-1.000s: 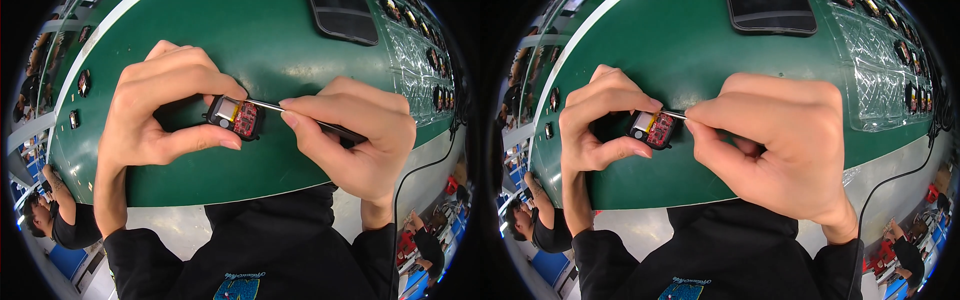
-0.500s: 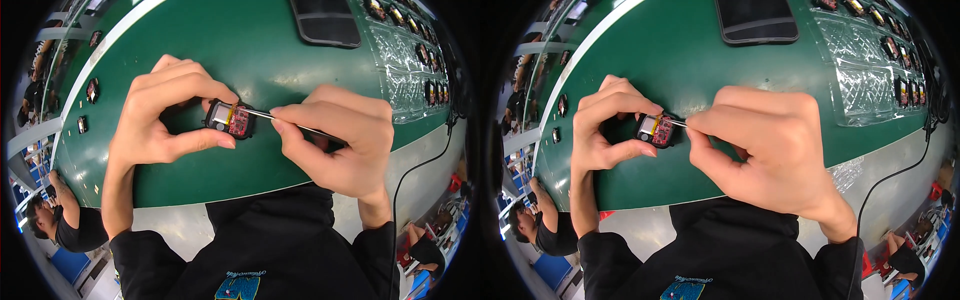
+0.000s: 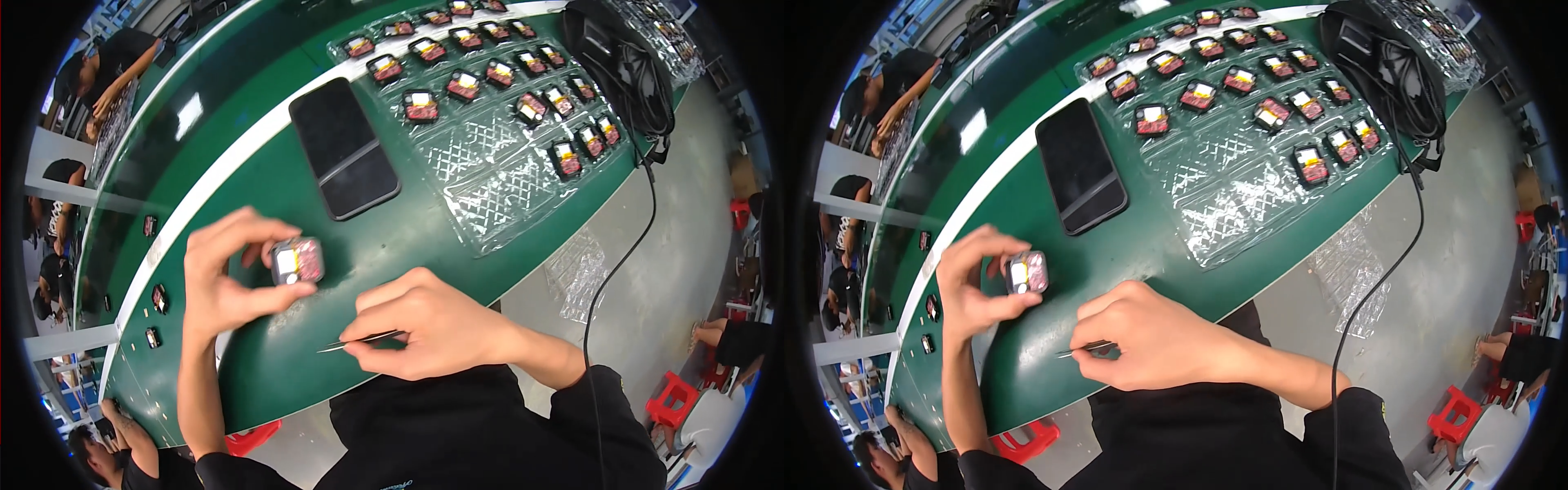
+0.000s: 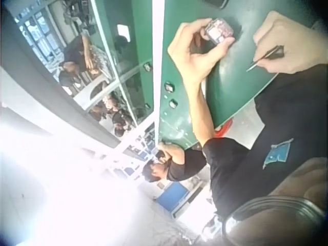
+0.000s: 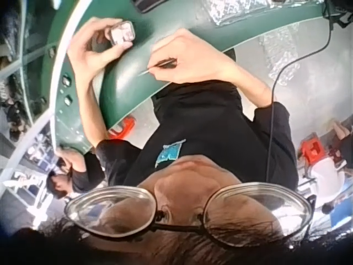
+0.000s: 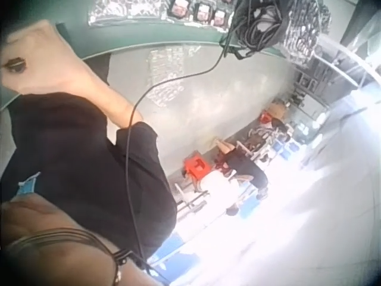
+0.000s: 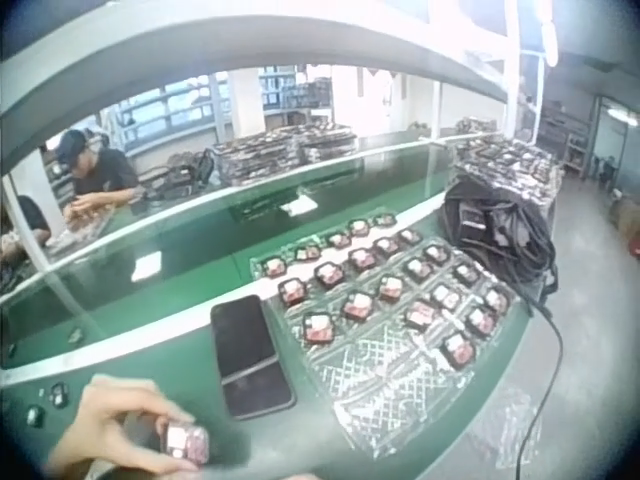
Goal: The person is assembling small electronic components, specifically attaching a yellow ribbon cable using tweezers and their fingers.
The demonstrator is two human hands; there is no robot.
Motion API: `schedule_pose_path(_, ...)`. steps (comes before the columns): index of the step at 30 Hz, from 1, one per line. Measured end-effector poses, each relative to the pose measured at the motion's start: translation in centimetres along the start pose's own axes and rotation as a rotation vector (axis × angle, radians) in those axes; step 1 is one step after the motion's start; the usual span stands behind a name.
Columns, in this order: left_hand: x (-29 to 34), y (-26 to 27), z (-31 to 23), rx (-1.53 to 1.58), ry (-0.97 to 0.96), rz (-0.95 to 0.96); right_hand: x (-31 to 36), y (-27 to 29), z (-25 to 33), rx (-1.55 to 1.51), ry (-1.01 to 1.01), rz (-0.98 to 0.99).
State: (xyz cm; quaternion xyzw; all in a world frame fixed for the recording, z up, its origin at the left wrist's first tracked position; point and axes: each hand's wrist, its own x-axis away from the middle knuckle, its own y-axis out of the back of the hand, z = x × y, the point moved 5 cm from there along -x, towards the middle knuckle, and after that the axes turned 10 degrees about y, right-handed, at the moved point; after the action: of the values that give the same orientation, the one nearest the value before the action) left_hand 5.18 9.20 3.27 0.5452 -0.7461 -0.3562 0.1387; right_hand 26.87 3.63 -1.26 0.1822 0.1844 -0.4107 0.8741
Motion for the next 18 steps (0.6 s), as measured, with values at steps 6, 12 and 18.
schedule_pose_path(6,-11.7,-7.4,-6.2,0.063,-0.303,0.238,0.1,0.3,-0.1,0.031,0.027,-0.013)
schedule_pose_path(12,-16.8,-11.7,-5.8,-0.178,-0.493,0.224,-0.4,-0.1,0.1,0.045,0.020,-0.026)
schedule_pose_path(18,-12.9,-6.0,-2.5,-0.224,-0.431,-0.045,-0.1,0.5,0.3,0.051,0.004,-0.062)
